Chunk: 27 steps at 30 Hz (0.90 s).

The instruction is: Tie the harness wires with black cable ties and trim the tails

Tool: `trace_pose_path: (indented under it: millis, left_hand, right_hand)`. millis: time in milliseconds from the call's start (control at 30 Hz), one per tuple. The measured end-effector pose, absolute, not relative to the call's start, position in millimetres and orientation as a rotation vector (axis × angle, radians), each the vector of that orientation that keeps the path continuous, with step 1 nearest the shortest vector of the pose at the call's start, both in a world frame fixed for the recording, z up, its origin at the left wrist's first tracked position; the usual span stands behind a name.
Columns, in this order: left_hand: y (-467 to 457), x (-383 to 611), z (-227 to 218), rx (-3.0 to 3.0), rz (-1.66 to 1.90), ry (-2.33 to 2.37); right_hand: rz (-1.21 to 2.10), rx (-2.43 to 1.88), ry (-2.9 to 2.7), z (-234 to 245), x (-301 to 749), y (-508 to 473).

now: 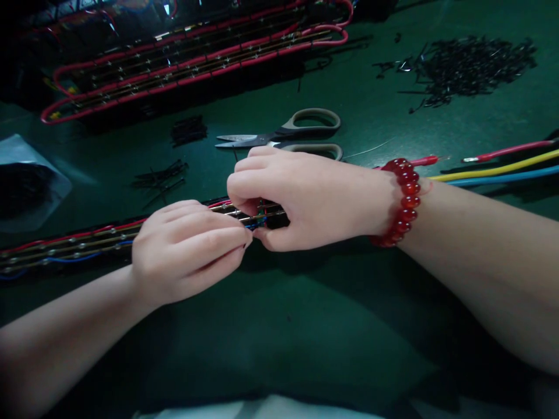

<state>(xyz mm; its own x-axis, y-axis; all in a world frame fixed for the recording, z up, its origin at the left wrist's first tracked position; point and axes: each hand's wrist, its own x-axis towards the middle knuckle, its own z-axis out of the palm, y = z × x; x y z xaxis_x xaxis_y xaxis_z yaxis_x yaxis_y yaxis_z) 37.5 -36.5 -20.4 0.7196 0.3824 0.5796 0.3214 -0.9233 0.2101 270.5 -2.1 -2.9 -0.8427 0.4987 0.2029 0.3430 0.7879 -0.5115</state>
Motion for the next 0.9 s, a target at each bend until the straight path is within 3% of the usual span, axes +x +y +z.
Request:
trace_pose_path:
  millis: [700,900]
  left_hand:
    - [-47.4,40.0,-17.0,3.102,1.181,0.415]
    - [-48.9,41.3,-14.1,3.112,1.055,0.407]
  right_hand:
    - [0.646,-0.63,-2.664,-3.9,271.1,-3.4]
    - [0.639,-0.642,-2.658,-4.8,270.2,-3.4]
